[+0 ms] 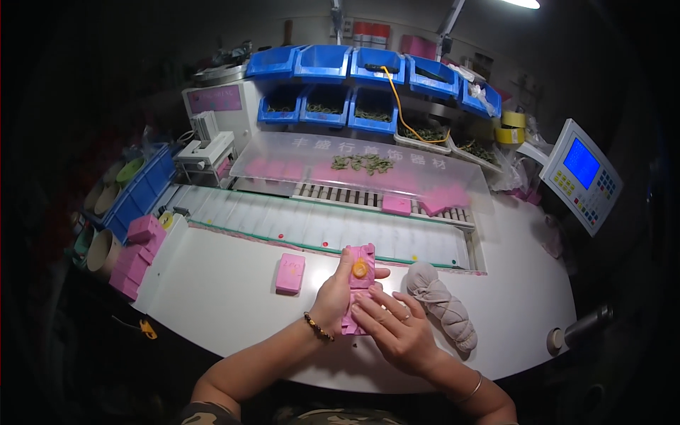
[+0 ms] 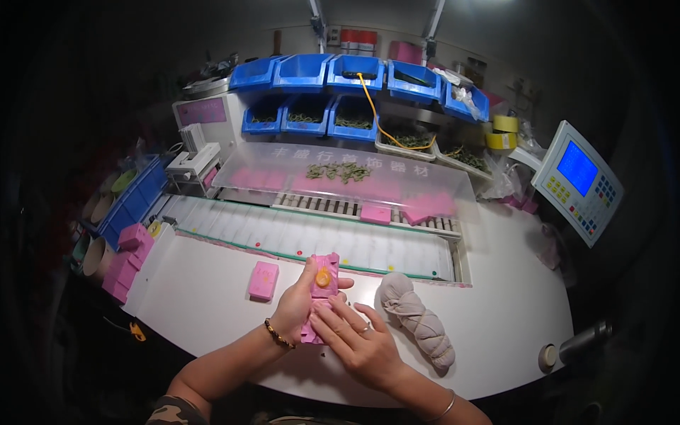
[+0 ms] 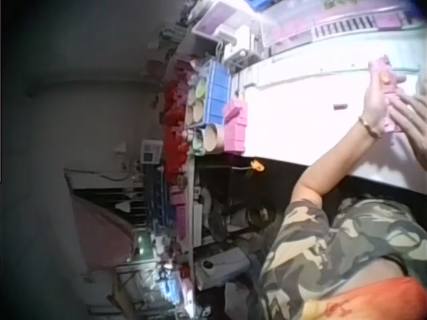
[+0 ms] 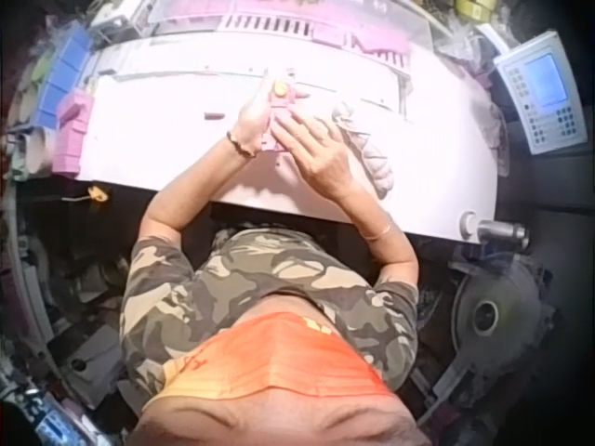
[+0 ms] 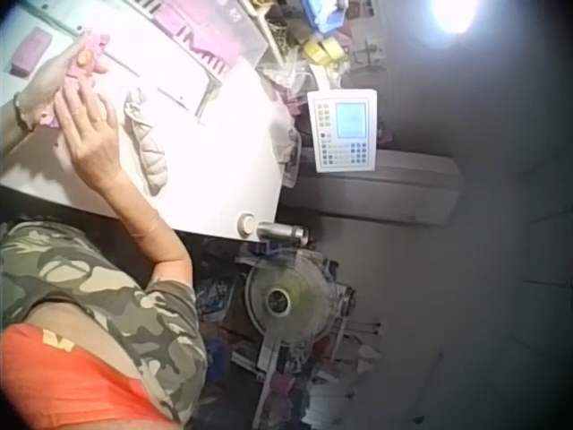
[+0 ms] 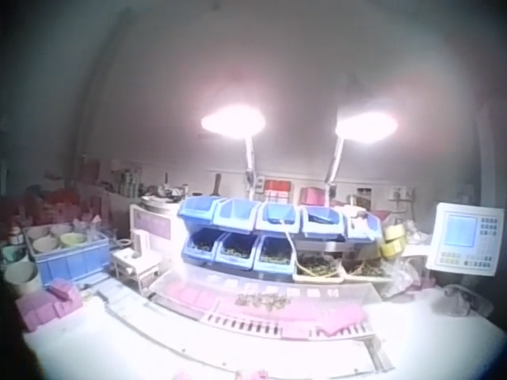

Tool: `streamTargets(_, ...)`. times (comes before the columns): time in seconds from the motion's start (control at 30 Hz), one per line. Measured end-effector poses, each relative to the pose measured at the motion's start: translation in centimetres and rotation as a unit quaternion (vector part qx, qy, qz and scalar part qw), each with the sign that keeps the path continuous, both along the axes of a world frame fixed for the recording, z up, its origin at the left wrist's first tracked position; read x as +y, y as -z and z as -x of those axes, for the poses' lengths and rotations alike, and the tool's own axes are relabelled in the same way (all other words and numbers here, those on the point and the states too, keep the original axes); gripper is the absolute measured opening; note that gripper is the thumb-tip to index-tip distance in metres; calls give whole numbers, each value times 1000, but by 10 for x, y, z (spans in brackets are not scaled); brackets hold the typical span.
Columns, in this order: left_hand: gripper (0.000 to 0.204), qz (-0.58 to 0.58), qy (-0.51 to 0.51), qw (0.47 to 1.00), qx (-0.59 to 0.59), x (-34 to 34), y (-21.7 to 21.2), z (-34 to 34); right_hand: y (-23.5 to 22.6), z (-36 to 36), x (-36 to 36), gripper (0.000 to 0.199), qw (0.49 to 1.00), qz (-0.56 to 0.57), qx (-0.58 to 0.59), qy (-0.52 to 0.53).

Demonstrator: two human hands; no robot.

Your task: The person assembles small components into pink plastic housings by hand, using a cloth to wipe various parts. They pick up individual metal rings and small green pieces from bins, place them into the housings, and use a control panel with a screen.

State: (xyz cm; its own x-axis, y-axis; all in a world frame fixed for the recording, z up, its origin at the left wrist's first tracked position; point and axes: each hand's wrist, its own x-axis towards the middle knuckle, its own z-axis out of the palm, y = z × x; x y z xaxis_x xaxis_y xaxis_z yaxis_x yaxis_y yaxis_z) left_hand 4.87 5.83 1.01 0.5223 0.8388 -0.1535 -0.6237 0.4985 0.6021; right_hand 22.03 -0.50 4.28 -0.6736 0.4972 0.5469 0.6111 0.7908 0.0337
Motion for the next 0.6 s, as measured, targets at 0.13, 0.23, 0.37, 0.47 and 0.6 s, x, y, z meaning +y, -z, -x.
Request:
streamTargets(0.13,69,35,-41,994,93,-11,-23,3,3,-41,3,49,997,8,-52,63)
streamTargets(0.23,72,-32,-54,974,220,-16,-22,6,-10,-69,11,67,979,86,-33,184)
streamTargets(0.37,68,-111,-47,951,285,-24,-14,2,-4,-112,23,93,931,322,-11,173)
streamTargets(0.47,64,-144,-50,932,329,-27,-8,3,-3,-114,28,100,880,467,56,69)
streamTargets(0.6,58,-134,-66,938,311,-29,-5,4,4,-81,14,91,917,371,64,133)
